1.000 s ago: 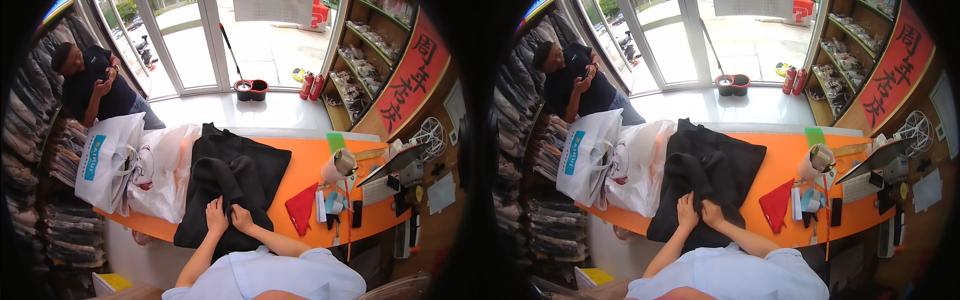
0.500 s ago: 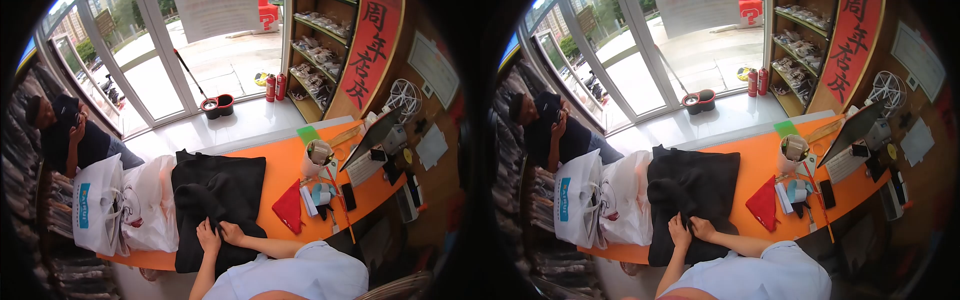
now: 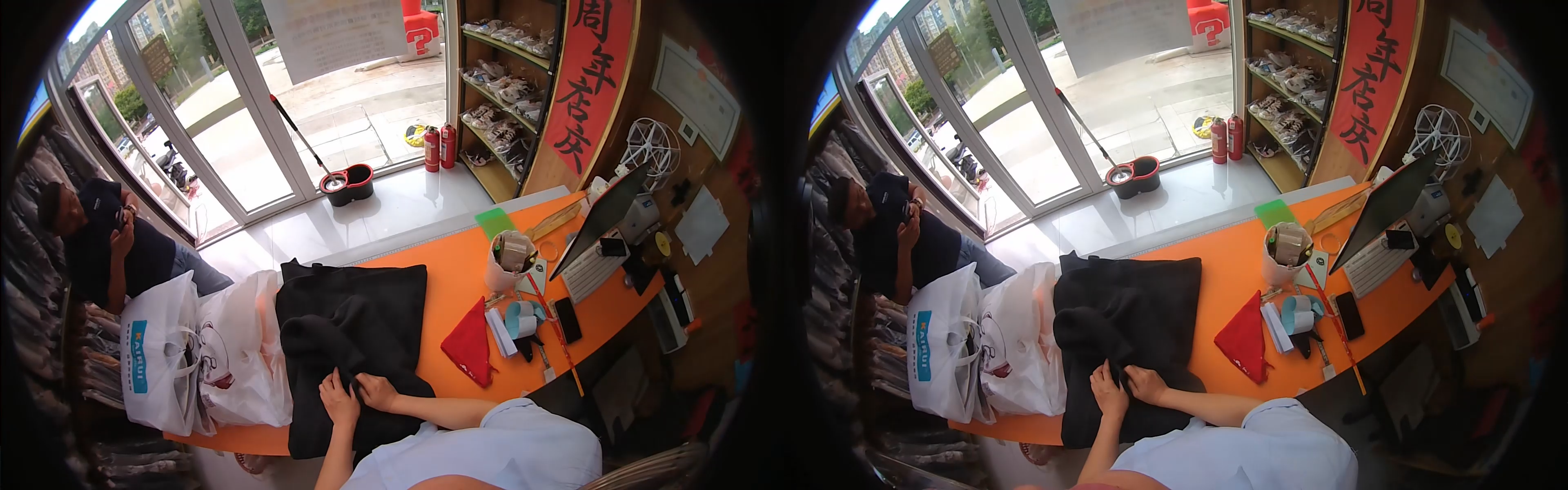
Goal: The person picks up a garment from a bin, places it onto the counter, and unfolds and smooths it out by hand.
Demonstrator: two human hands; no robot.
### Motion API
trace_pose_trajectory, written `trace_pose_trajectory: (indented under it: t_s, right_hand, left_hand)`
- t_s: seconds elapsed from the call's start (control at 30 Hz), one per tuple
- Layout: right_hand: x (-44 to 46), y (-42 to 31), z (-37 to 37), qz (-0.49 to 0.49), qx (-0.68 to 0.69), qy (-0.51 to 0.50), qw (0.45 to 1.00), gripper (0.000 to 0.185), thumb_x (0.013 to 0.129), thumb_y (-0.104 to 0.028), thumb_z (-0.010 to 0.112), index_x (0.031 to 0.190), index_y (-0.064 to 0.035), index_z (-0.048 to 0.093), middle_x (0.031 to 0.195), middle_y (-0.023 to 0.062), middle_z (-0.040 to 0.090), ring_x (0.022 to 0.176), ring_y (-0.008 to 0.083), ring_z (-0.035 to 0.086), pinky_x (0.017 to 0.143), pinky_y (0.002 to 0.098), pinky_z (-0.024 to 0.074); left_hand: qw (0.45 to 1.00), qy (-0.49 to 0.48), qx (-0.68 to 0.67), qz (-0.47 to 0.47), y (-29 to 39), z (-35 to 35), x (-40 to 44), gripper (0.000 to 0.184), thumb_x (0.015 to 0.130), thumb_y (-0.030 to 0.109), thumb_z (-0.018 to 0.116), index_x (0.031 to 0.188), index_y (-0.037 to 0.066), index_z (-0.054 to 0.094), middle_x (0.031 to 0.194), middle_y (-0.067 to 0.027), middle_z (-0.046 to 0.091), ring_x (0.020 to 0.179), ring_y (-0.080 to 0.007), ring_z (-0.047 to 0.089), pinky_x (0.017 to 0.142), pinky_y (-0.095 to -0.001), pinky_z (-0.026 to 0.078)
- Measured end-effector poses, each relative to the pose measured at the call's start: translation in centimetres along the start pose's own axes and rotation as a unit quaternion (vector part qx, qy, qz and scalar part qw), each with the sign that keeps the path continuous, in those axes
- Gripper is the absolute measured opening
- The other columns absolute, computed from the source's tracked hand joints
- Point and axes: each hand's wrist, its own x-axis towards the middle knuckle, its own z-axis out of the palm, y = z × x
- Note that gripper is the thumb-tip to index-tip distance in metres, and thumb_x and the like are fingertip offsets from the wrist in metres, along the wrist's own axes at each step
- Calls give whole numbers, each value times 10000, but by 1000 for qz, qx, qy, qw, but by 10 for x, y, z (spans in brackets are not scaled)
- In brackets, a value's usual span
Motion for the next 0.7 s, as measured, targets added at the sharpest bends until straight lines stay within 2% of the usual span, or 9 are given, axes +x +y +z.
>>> trace_pose_trajectory:
  t_s: [0.23,0.4,0.5,0.7]
  right_hand:
    - [0,-2,-2,12,0,-14,1000,176,817,-47,561,980,-13,504,852,204,607,768,397,623,666,451,526]
    - [0,-3,-3,10,-1,-17,1000,189,816,-46,560,991,-17,497,864,204,608,776,398,624,674,450,528]
    - [0,-2,-2,-8,-4,5,1000,170,816,-39,572,971,-12,507,830,196,610,729,386,627,624,432,523]
    - [0,-2,-1,-11,-6,7,1000,167,816,-36,572,969,-13,510,834,196,613,733,385,628,628,434,524]
  left_hand:
    - [1000,9,-18,0,0,1,1,576,756,71,668,1301,35,486,1155,-161,516,1044,-355,498,909,-437,414]
    - [1000,2,-3,-1,-2,1,-1,568,766,89,679,1301,45,494,1170,-135,517,1055,-330,500,908,-425,422]
    - [1000,2,-6,-3,-1,1,-1,573,763,89,679,1304,48,492,1171,-136,516,1057,-332,499,907,-427,422]
    - [1000,2,-4,-2,-2,1,-1,576,762,92,680,1304,44,491,1169,-138,517,1052,-334,500,903,-428,422]
